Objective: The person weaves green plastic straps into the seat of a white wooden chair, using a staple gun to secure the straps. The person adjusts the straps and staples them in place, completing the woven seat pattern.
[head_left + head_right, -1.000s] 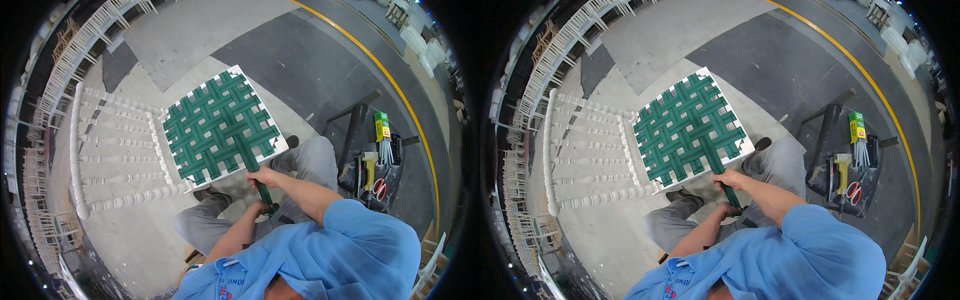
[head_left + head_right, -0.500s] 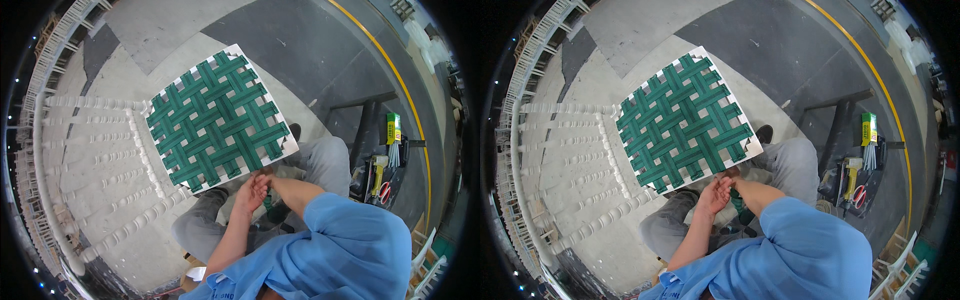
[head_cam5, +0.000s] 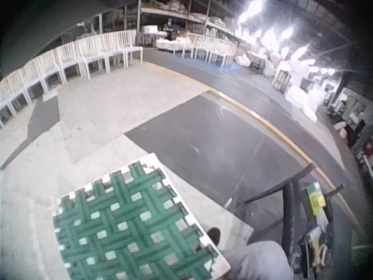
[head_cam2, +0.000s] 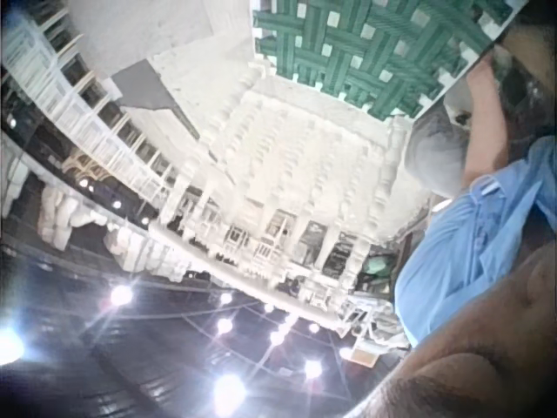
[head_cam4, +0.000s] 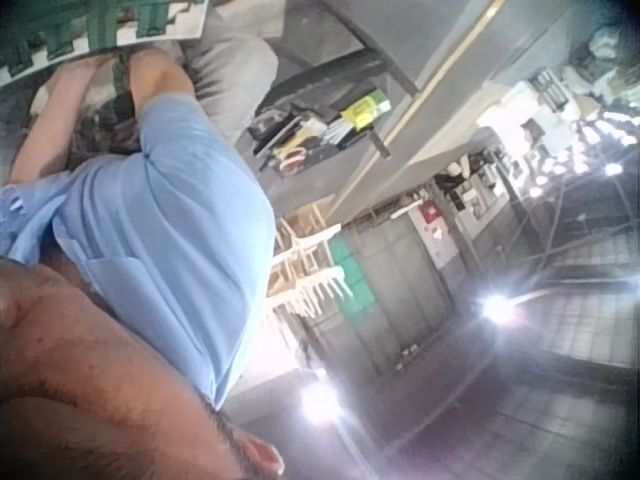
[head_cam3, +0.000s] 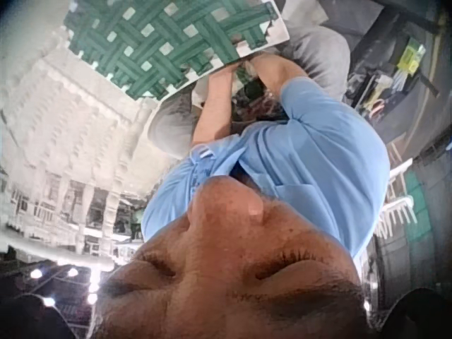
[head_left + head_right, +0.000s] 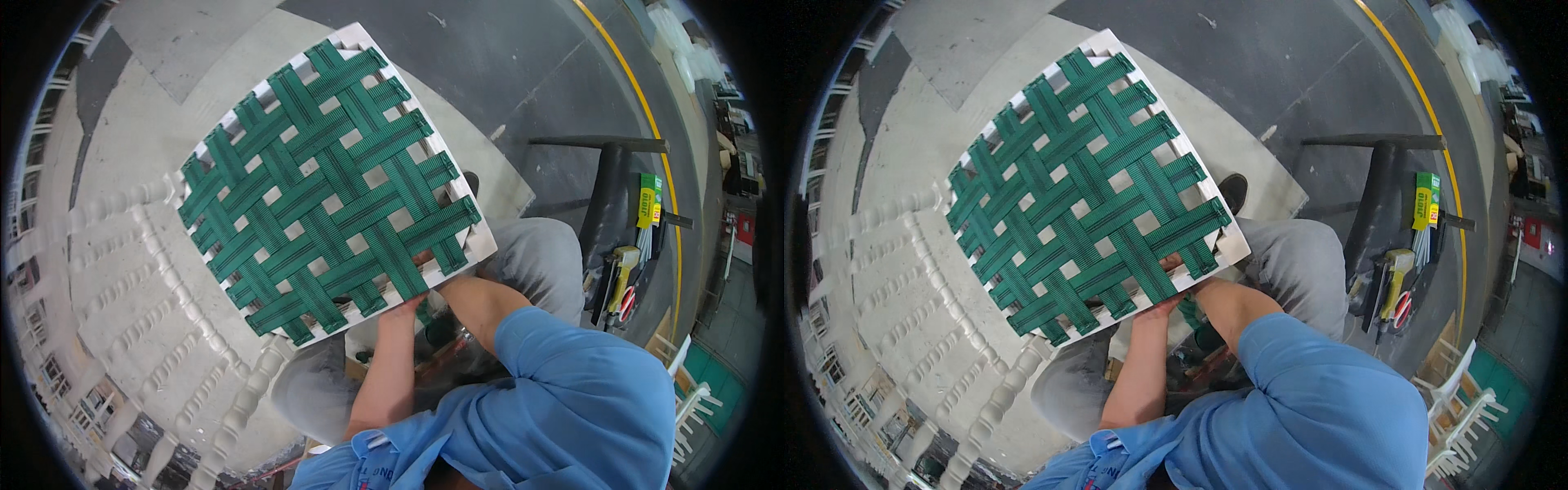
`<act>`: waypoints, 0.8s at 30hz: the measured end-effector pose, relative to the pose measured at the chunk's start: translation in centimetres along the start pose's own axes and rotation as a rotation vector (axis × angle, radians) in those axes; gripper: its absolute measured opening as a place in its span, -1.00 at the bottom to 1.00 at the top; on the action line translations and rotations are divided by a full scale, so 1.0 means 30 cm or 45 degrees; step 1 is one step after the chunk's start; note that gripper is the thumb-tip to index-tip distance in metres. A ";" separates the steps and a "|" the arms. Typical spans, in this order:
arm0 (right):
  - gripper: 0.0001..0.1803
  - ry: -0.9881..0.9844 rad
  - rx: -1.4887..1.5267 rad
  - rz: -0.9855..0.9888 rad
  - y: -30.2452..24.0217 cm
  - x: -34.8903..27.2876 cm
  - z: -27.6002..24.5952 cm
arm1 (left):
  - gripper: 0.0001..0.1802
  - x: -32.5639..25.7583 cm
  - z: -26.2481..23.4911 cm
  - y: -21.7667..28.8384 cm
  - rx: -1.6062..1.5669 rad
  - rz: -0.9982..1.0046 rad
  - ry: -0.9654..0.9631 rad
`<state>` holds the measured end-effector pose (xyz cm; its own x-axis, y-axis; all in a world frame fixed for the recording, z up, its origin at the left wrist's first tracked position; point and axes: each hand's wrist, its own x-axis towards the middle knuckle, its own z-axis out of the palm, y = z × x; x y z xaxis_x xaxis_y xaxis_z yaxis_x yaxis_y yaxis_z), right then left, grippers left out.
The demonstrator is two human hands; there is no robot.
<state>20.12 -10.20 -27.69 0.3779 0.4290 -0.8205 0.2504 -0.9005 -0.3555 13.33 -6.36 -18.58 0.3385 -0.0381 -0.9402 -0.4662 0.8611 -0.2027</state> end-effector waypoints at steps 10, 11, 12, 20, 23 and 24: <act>-0.45 0.002 -0.149 0.002 0.000 0.042 -0.003 | -0.63 0.184 -0.073 0.035 0.250 0.314 -0.175; -0.44 -0.001 -0.168 -0.015 -0.018 0.033 0.007 | -0.64 0.182 -0.063 0.040 0.272 0.313 -0.178; -0.43 -0.026 -0.210 -0.047 -0.046 0.013 0.005 | -0.65 0.180 -0.066 0.044 0.249 0.315 -0.179; -0.34 -0.160 -0.429 -0.496 0.025 -0.496 -0.306 | -0.70 0.209 -0.002 0.058 0.462 0.146 -0.293; -0.49 0.025 0.307 -0.712 0.066 -0.768 -0.459 | -0.72 0.228 0.042 0.074 0.531 0.071 -0.362; -0.56 0.172 0.505 -0.663 0.106 -0.880 -0.531 | -0.72 0.229 0.056 0.082 0.533 0.054 -0.381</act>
<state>25.13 -23.24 -0.03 0.4107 0.7969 -0.4429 0.0937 -0.5201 -0.8489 15.90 -3.65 -25.08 0.5737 0.0954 -0.8135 -0.1381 0.9902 0.0188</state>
